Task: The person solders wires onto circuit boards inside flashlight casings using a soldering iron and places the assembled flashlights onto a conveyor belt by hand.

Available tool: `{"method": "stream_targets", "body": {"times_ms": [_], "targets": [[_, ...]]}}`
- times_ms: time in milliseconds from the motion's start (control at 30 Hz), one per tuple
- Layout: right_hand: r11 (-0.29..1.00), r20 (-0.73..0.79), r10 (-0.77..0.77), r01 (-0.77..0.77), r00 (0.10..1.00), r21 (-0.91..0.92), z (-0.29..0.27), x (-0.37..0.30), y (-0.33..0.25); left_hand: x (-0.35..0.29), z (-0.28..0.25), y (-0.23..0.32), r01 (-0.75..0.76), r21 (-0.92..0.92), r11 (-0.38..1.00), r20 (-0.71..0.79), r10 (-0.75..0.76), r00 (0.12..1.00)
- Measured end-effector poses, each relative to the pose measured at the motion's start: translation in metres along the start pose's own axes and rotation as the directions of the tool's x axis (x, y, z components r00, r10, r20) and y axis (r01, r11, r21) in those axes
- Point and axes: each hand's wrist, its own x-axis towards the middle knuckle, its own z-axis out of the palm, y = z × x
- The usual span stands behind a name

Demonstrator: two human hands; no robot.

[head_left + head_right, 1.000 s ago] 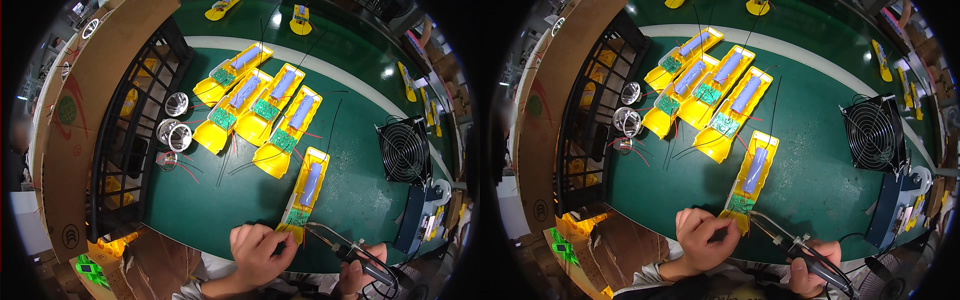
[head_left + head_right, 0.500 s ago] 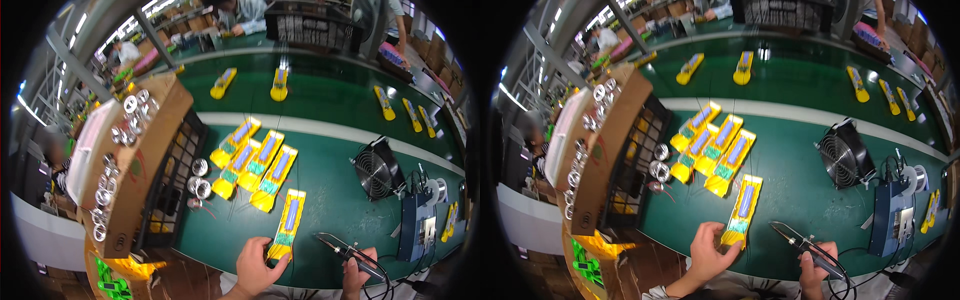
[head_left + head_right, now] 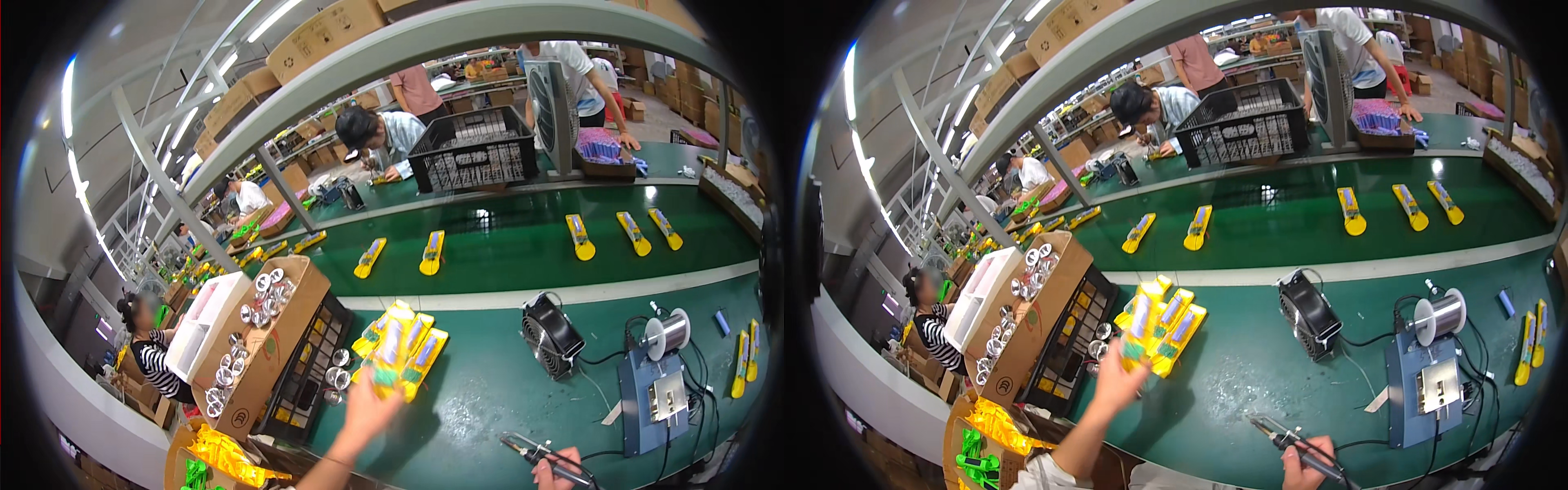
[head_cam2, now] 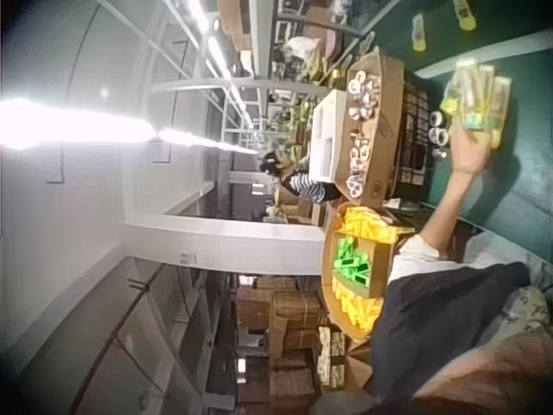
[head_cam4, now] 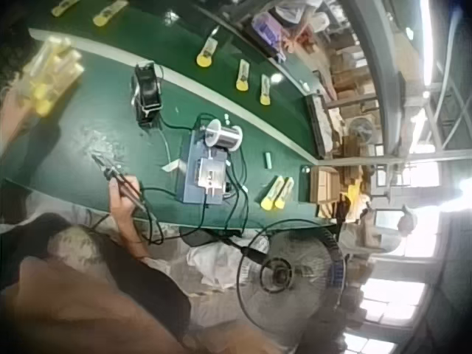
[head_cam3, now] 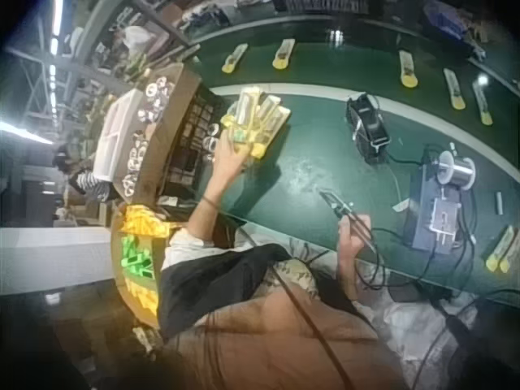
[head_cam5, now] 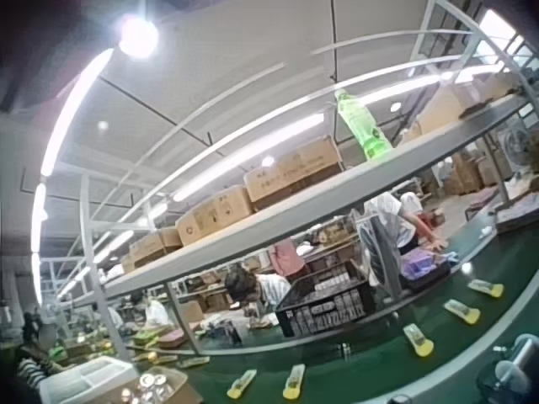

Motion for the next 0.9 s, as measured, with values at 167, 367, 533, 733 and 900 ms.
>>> {"method": "stream_targets", "body": {"times_ms": [167,367,533,733,900], "targets": [[0.998,-0.010,0.066,-0.067,0.998,-0.009,-0.002,-0.001,0.009,0.159,0.024,-0.003,-0.089,0.331,0.940,-0.057,0.114,0.992],[1.000,-0.046,-0.001,-0.001,0.999,-0.031,-0.005,-0.004,0.017,0.287,0.078,-0.088,0.035,0.458,0.888,0.015,-0.047,0.999],[0.997,-0.109,0.064,-0.068,0.992,-0.038,-0.009,-0.001,0.022,0.321,0.099,-0.078,0.097,0.482,0.871,0.069,-0.148,0.987],[0.983,-0.109,0.177,-0.181,0.978,-0.027,-0.009,0.001,0.017,0.359,0.066,-0.130,0.157,0.580,0.799,-0.443,0.148,0.884],[0.952,-0.159,0.294,-0.304,0.942,-0.040,-0.007,0.001,0.013,0.363,0.066,-0.158,0.261,0.505,0.823,-0.180,-0.196,0.964]]}}
